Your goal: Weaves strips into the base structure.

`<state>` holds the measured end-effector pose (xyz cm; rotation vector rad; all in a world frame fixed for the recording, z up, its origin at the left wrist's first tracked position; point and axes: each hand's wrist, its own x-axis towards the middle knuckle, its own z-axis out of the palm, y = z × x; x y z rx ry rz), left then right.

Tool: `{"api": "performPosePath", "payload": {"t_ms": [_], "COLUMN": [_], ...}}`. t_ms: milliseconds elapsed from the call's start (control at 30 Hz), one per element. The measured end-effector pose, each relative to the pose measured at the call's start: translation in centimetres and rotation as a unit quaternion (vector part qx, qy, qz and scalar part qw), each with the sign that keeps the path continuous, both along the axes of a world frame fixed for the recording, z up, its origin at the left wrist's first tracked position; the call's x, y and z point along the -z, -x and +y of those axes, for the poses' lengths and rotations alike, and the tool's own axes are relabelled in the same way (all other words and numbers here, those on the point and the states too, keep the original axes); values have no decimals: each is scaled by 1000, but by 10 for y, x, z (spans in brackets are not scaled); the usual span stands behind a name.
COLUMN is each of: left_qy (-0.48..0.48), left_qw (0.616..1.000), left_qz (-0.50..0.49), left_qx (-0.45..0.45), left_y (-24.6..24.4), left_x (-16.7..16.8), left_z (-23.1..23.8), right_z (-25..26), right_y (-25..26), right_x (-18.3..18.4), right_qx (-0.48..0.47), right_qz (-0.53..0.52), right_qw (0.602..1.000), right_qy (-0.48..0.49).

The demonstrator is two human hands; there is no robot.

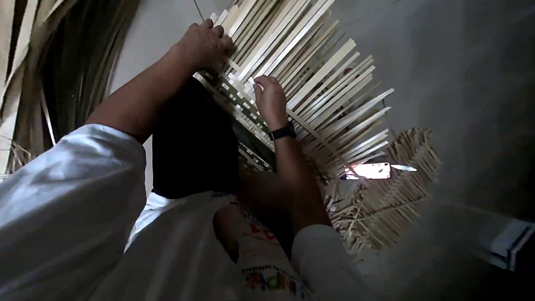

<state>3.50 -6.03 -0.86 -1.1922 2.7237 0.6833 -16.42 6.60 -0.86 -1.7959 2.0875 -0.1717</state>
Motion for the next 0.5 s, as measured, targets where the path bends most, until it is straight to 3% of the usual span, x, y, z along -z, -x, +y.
{"api": "performPosePath", "payload": {"t_ms": [200,367,433,500], "left_qy": [10,0,19,30], "left_qw": [996,995,996,999], "left_qz": [-72,-95,-82,-20], "left_qx": [44,21,5,6], "left_y": [7,14,12,18], "left_x": [0,-8,-15,-25], "left_z": [-1,5,19,38], "right_z": [11,17,42,77], "right_y": [-9,5,26,28], "right_x": [11,7,-8,-65], "right_qx": [-1,1,-23,-17], "right_qz": [-10,-79,-98,-18], "right_qw": [1000,997,995,1000], "right_qy": [15,-25,-19,-9]}}
